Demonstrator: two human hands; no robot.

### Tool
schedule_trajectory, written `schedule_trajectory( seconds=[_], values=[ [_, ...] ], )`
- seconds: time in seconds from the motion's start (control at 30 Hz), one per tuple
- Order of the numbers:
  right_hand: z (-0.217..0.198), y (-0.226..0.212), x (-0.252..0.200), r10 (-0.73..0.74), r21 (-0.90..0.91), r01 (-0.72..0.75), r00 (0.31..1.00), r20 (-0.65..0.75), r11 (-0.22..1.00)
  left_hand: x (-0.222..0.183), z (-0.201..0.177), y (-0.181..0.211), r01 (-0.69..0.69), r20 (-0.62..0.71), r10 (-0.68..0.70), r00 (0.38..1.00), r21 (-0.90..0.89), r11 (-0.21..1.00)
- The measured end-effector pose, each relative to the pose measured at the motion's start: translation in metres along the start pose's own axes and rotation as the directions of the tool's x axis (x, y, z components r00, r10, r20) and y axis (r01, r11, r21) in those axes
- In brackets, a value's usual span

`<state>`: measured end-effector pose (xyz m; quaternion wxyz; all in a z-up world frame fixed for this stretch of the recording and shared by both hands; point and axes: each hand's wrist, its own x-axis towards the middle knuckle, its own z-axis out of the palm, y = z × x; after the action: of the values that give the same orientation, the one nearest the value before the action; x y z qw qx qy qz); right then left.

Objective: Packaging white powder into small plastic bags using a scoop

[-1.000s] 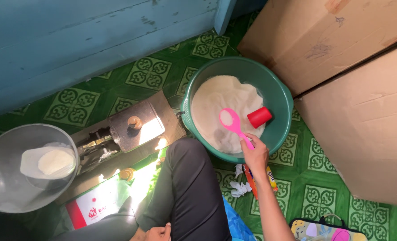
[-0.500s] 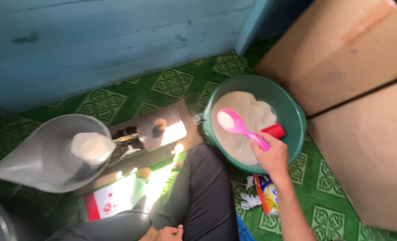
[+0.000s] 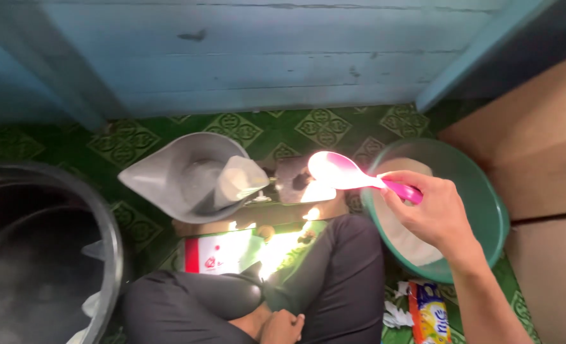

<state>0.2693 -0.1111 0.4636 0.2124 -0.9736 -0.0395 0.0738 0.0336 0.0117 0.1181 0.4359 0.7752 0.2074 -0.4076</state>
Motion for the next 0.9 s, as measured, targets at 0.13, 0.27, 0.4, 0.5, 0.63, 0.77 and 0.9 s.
schedule_trajectory(
  seconds=[0.13,0.27,0.4,0.5,0.63,0.77,0.9],
  values=[
    [0.004,-0.048,-0.005,-0.063,-0.061,0.065,0.998,0.031,0.996,-0.004,-0.006,0.002,0.006,0.063,-0.005,0.998,-0.007,1.0],
    [0.019,-0.07,-0.001,-0.15,-0.126,0.16,0.985,0.087,0.979,-0.005,-0.003,-0.003,-0.075,-0.036,0.075,0.997,0.008,0.997],
    [0.031,-0.092,0.002,-0.19,-0.191,0.216,0.971,0.142,0.958,-0.015,-0.017,0.003,-0.078,0.049,0.08,0.996,-0.044,0.996],
    [0.032,-0.111,-0.001,-0.164,-0.209,0.206,0.965,0.204,0.956,-0.022,-0.024,0.008,-0.03,0.05,0.03,0.998,0.002,1.0],
    [0.04,-0.129,0.0,-0.148,-0.241,0.21,0.957,0.25,0.947,-0.005,-0.014,0.003,-0.026,0.086,0.028,0.996,-0.021,0.999],
    [0.043,-0.146,-0.003,-0.086,-0.247,0.165,0.949,0.302,0.955,0.001,-0.007,-0.002,-0.03,0.044,0.029,0.999,0.023,0.999],
    [0.041,-0.161,-0.006,-0.016,-0.276,0.111,0.946,0.325,0.955,0.017,0.007,-0.013,-0.089,0.034,0.089,0.995,0.01,0.996]
  ],
)
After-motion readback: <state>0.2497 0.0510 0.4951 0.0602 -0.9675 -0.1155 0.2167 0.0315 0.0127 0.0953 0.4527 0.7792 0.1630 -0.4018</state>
